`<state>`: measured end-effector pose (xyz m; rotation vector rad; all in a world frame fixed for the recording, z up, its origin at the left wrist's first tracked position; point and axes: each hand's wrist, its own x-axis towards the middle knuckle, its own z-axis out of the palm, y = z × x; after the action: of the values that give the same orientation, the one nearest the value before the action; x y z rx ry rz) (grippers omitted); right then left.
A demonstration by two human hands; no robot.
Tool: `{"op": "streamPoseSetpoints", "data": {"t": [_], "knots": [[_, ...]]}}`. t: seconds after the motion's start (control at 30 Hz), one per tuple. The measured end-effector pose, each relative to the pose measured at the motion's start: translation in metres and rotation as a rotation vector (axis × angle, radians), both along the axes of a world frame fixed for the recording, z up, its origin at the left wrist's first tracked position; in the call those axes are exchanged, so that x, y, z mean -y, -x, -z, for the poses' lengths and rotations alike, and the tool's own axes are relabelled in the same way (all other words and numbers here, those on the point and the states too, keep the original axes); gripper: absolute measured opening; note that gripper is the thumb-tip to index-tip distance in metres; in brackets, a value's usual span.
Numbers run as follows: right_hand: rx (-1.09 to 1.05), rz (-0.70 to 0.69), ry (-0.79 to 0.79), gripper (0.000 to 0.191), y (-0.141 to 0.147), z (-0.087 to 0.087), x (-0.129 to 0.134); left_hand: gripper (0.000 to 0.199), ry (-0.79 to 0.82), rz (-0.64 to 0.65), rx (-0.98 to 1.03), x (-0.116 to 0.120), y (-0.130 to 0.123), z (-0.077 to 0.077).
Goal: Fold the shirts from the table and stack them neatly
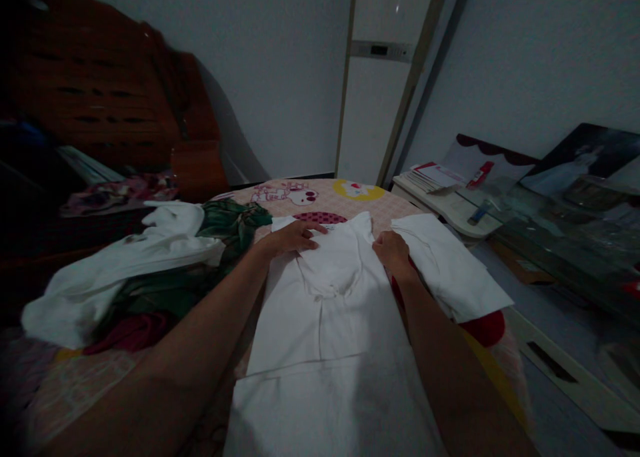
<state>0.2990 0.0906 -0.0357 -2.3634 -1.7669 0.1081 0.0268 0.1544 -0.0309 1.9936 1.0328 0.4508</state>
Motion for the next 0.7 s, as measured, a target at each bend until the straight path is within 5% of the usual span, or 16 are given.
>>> {"op": "streamPoseSetpoints", "data": {"t": [0.17,0.3,0.47,0.6,0.7], "knots": [[0.057,-0.027,-0.013,0.023,0.002,0.0,0.003,0.045,-0.112,-0.17,-0.105,0.004,-0.006,0.0],[-0.066,-0.092,-0.068,0.015,0.008,-0.017,0.008,0.05,-0.08,-0.171,-0.078,0.006,-0.008,0.005],[-0.567,-0.558,0.264,0.011,0.028,-0.046,0.027,0.048,-0.135,-0.169,-0.093,0.004,-0.007,0.007],[-0.571,-0.791,0.517,0.018,0.044,-0.054,0.039,0.046,-0.135,-0.164,-0.091,0.005,-0.007,0.007],[-0.546,-0.851,0.498,0.025,0.05,-0.056,0.042,0.046,-0.108,-0.162,-0.081,0.006,-0.008,0.006]]}}
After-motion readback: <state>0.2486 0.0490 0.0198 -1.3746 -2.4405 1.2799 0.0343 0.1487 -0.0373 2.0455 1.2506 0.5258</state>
